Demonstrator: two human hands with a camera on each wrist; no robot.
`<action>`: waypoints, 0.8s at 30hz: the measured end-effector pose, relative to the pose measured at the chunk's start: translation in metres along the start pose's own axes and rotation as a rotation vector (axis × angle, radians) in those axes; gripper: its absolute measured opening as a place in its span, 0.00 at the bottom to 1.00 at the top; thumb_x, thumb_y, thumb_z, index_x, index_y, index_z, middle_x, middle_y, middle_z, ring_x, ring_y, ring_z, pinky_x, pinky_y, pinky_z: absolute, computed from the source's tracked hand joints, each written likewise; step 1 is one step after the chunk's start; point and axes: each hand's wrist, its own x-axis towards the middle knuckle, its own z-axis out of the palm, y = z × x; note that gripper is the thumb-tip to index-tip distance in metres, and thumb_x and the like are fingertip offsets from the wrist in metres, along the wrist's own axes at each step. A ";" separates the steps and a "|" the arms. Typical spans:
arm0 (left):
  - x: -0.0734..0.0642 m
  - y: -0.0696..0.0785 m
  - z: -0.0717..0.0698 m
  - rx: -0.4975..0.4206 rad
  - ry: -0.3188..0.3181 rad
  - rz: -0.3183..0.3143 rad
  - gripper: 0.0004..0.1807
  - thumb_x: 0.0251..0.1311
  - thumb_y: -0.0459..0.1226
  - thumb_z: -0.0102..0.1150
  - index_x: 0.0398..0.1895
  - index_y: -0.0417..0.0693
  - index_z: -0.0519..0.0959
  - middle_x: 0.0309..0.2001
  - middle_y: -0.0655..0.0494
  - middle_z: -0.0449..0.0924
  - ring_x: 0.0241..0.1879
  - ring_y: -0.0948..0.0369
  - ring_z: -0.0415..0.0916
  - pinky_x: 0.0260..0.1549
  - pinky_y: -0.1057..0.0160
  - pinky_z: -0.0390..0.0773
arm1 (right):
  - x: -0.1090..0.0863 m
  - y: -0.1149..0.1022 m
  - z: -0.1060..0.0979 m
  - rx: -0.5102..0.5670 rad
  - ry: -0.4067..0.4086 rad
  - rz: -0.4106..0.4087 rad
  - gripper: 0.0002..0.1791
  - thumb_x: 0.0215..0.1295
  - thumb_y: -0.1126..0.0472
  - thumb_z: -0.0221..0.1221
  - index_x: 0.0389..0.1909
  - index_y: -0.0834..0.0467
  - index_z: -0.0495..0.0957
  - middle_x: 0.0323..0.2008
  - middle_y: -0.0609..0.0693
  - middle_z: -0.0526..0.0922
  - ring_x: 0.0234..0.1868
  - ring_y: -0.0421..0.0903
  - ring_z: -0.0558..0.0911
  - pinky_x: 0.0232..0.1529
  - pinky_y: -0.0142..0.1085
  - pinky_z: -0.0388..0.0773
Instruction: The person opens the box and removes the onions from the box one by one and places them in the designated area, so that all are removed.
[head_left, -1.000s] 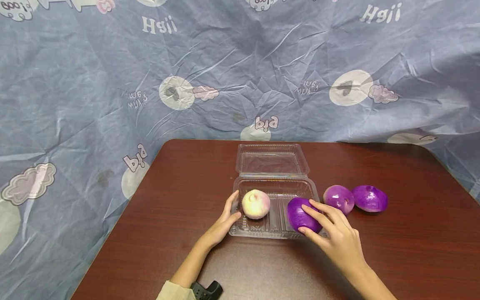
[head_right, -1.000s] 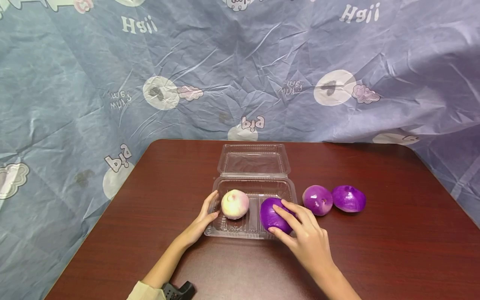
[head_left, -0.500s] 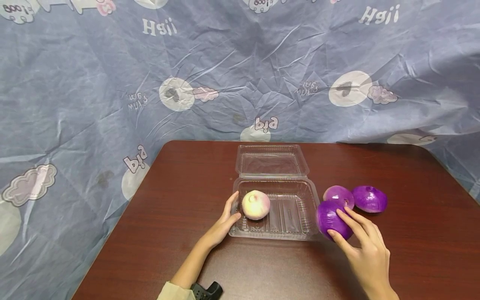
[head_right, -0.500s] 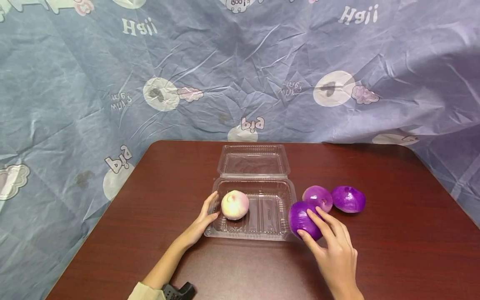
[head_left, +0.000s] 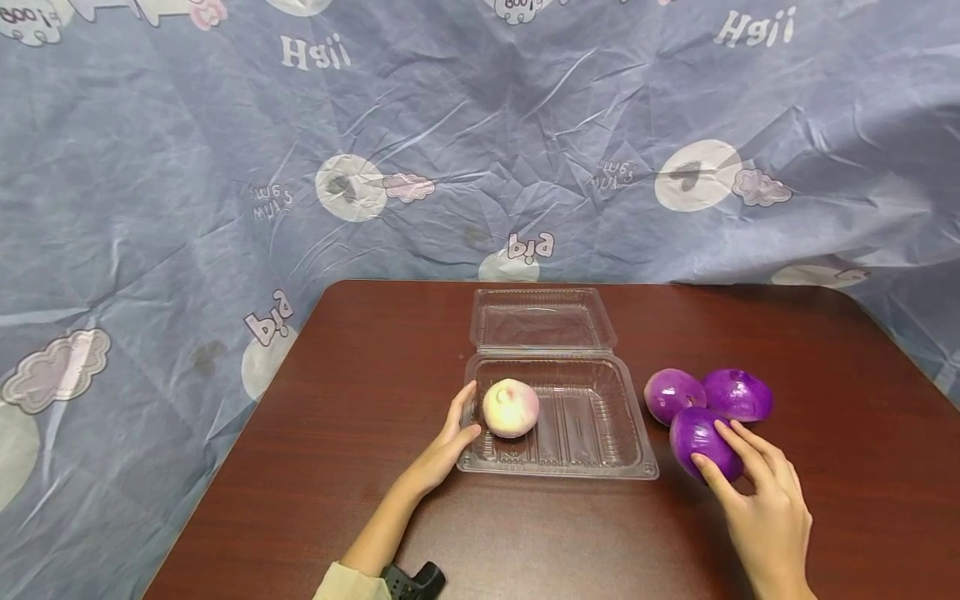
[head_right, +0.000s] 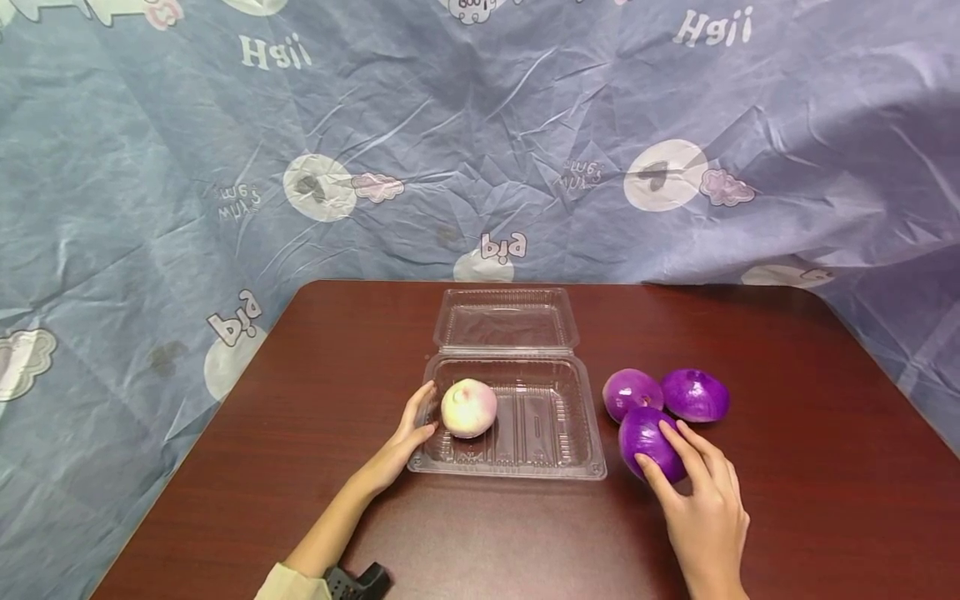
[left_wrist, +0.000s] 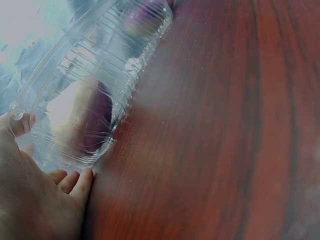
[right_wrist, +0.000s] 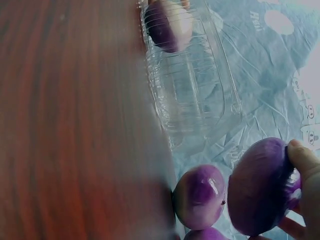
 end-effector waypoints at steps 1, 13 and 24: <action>0.000 0.001 0.000 -0.004 -0.001 -0.003 0.34 0.65 0.40 0.32 0.70 0.58 0.31 0.72 0.48 0.25 0.70 0.48 0.18 0.61 0.33 0.32 | 0.000 0.000 0.000 -0.016 -0.012 0.009 0.29 0.40 0.61 0.70 0.49 0.48 0.79 0.50 0.53 0.79 0.49 0.14 0.59 0.33 0.17 0.60; 0.000 0.005 -0.001 0.000 0.014 -0.012 0.34 0.66 0.38 0.33 0.70 0.61 0.32 0.72 0.49 0.27 0.70 0.50 0.20 0.62 0.34 0.32 | -0.002 0.007 0.007 -0.085 -0.194 0.091 0.25 0.47 0.55 0.67 0.50 0.49 0.78 0.53 0.51 0.76 0.44 0.48 0.72 0.35 0.55 0.71; 0.000 -0.001 0.000 0.000 -0.005 -0.001 0.34 0.66 0.40 0.31 0.70 0.58 0.30 0.71 0.47 0.24 0.69 0.47 0.17 0.60 0.31 0.32 | -0.002 0.014 0.011 -0.060 -0.269 0.092 0.24 0.51 0.54 0.65 0.52 0.53 0.76 0.55 0.55 0.74 0.53 0.60 0.71 0.38 0.62 0.69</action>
